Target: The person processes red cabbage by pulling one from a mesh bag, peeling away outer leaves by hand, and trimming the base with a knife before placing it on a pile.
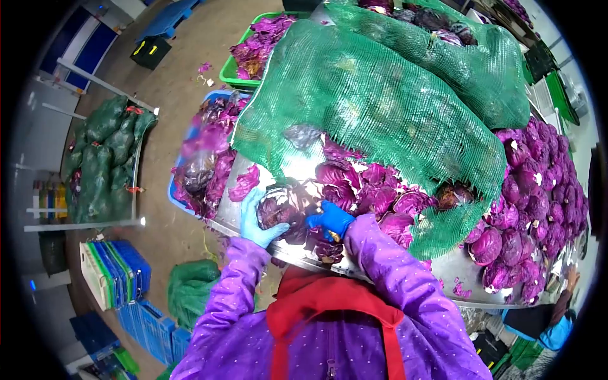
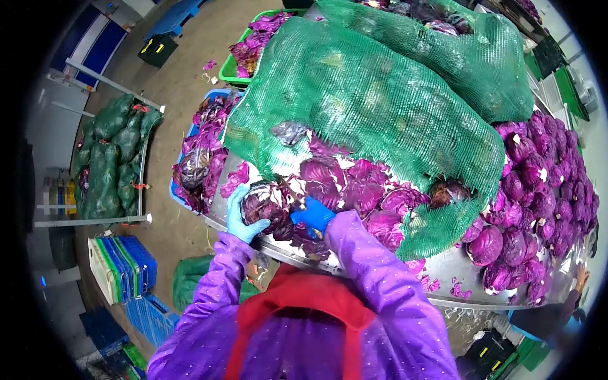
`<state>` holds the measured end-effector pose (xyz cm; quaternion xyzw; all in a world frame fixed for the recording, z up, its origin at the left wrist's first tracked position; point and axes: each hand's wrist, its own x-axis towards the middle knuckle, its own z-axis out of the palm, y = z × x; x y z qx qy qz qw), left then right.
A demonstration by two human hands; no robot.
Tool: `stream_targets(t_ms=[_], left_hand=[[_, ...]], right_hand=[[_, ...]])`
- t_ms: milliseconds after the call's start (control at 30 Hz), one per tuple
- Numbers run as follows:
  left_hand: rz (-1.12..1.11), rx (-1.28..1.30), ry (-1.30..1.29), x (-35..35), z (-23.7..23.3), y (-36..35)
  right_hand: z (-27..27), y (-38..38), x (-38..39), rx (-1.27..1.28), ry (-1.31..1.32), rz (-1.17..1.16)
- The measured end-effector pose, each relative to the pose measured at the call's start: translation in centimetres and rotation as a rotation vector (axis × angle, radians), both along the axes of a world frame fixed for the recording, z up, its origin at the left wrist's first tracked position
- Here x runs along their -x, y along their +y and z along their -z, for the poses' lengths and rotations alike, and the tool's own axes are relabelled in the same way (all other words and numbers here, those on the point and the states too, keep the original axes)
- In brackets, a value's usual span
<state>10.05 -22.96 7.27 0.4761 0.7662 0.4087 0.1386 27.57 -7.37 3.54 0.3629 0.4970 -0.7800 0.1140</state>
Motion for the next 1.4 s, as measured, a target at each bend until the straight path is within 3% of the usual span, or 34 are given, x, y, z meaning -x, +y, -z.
stream_targets(t_ms=[133, 200, 267, 300, 400, 433, 467, 500, 533, 567, 600, 667, 767, 800, 867, 900, 1000, 1167, 1267, 1333, 1367, 1400], left_hand=[[-0.025, -0.069, -0.071, -0.5, 0.7, -0.7], [-0.021, -0.153, -0.336, -1.1, 1.7, -0.7], [-0.113, -0.163, -0.596, -2.6, -0.1, 0.6], [-0.211, -0.125, -0.592, -3.4, -0.3, 1.5], [-0.319, -0.111, -0.559, -5.0, 2.1, 2.8], [-0.305, -0.119, -0.566, -5.0, 1.9, 2.9], [-0.295, -0.127, -0.573, -5.0, 1.6, 2.8], [-0.283, -0.137, -0.576, -5.0, 1.0, 2.8], [-0.280, -0.186, -0.765, -5.1, 0.1, 2.8], [-0.261, -0.173, -0.679, -4.5, 0.8, 2.6], [-0.249, -0.146, -0.598, -4.2, 1.6, 1.8], [-0.288, -0.205, -0.703, -4.8, 0.2, 2.1], [-0.345, -0.264, -0.798, -6.0, -0.2, 2.3], [-0.343, -0.262, -0.771, -6.2, 0.4, 2.0], [-0.340, -0.262, -0.712, -6.4, 1.8, 1.6], [-0.341, -0.282, -0.799, -6.9, 0.4, 1.8], [-0.378, -0.312, -0.811, -7.1, 1.3, 1.3], [-0.422, -0.220, -0.709, -7.4, 1.1, 2.4], [-0.465, -0.161, -0.611, -7.4, -0.1, 3.7], [-0.422, -0.117, -0.542, -6.9, 1.0, 3.3], [-0.410, -0.065, -0.700, -7.0, 0.7, 2.4], [-0.360, -0.065, -0.605, -6.8, 1.1, 1.7]], right_hand=[[-2.0, -0.5, -0.1, 0.084, 0.177, 0.145], [-3.0, -0.5, -0.4, -0.090, 0.273, 0.180], [-3.1, -0.5, -1.4, -0.293, 0.365, 0.173], [-5.5, -0.1, -1.7, -0.464, 0.240, 0.047], [-5.0, -0.4, -2.3, -0.553, 0.323, 0.104], [-7.1, 0.3, -2.4, -0.268, -0.002, 0.130], [-4.8, 1.1, -2.9, -0.008, 0.012, 0.417], [-3.4, 2.2, -4.0, 0.033, 0.001, 0.450], [-2.2, 3.4, -4.9, 0.071, 0.000, 0.486], [-1.1, 4.1, -5.3, 0.026, -0.012, 0.395], [-3.3, 3.8, -4.9, -0.010, -0.030, 0.429], [-4.1, 3.2, -5.0, -0.107, -0.070, 0.359], [-6.9, 0.0, -4.2, -0.284, 0.108, 0.349], [-10.1, -0.5, -3.4, -0.266, 0.021, 0.203], [-4.8, -2.4, -2.5, -0.583, 0.214, 0.196], [-6.0, -2.4, -1.9, -0.486, 0.189, 0.167], [-3.9, -3.0, -1.1, -0.585, 0.221, 0.086], [-2.6, -2.5, -0.5, -0.559, 0.174, 0.216], [-1.3, -1.4, -0.6, -0.707, 0.172, 0.197], [0.8, 0.0, -0.5, -0.593, -0.019, 0.302], [2.0, 0.5, -1.1, -0.373, 0.029, 0.411], [4.3, 0.4, -1.0, -0.426, 0.080, 0.439]])
